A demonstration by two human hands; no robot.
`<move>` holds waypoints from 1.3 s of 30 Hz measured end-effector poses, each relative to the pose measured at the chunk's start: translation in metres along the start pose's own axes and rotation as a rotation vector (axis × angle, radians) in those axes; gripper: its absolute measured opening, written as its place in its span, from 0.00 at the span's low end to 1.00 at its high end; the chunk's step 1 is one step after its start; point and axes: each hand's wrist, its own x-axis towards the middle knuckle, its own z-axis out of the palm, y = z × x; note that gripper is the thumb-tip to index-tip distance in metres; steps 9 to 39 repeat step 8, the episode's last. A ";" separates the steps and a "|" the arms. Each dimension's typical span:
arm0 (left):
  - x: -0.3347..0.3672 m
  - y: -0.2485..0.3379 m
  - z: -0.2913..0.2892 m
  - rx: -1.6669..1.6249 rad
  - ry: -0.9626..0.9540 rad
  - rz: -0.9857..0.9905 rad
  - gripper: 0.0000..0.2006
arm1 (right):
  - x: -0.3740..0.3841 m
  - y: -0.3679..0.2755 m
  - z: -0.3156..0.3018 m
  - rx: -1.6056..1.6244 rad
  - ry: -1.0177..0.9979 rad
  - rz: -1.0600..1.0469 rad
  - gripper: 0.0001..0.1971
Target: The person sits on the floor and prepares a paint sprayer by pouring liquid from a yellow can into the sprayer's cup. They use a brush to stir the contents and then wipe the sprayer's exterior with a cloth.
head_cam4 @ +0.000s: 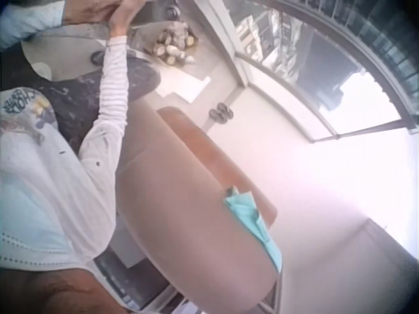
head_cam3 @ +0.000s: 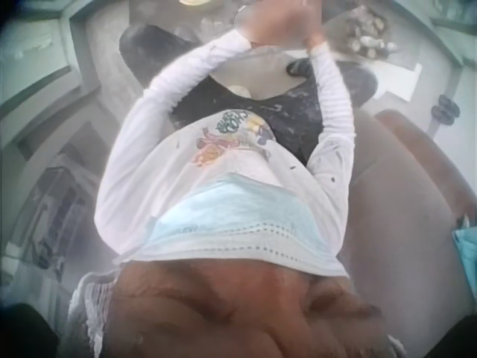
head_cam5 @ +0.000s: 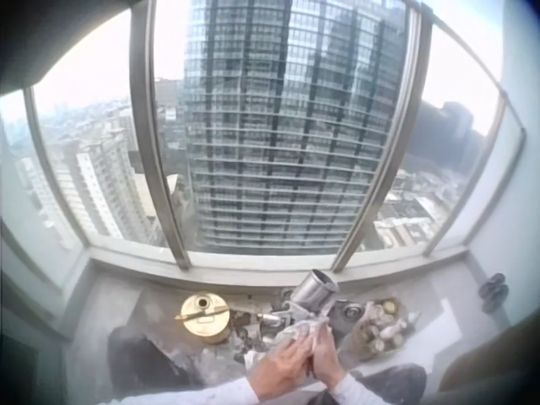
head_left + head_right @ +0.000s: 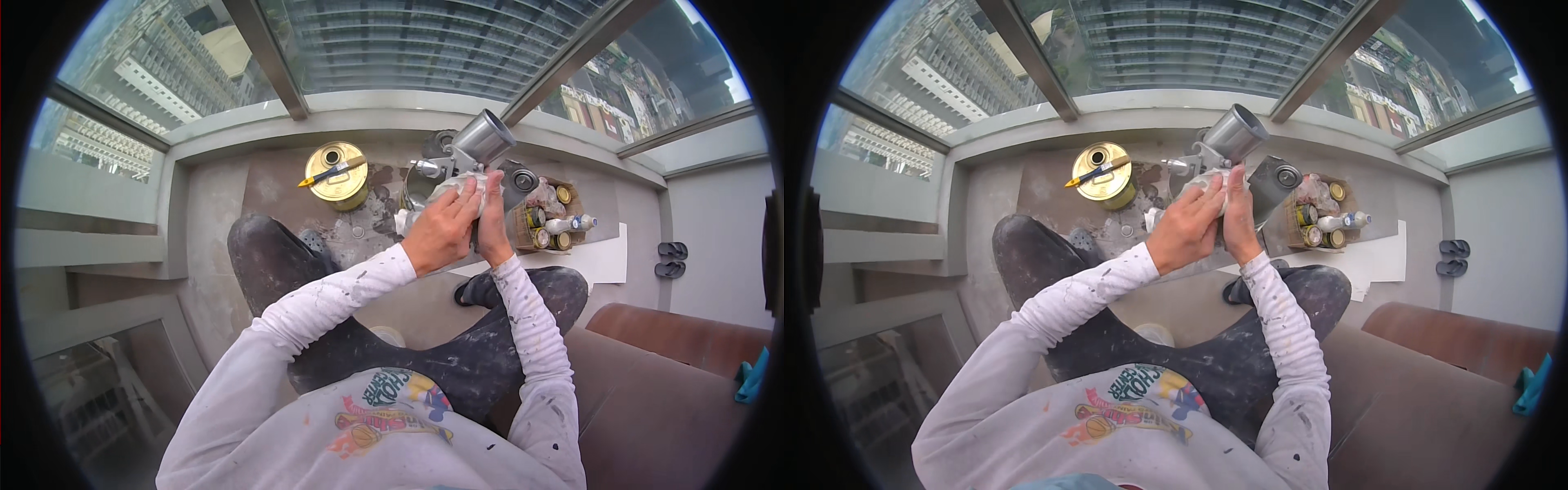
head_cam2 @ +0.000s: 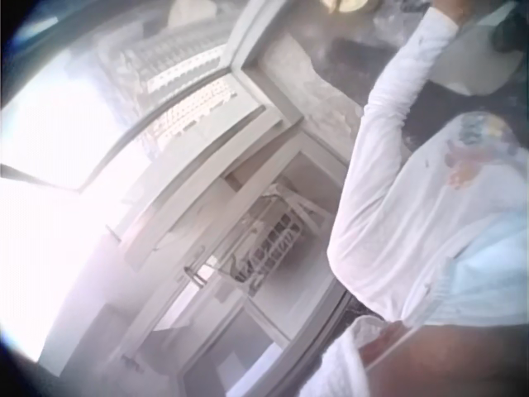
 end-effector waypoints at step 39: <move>0.037 -0.028 -0.079 -0.422 -0.442 -0.725 0.18 | -0.005 -0.034 -0.011 -0.081 -0.013 -0.075 0.37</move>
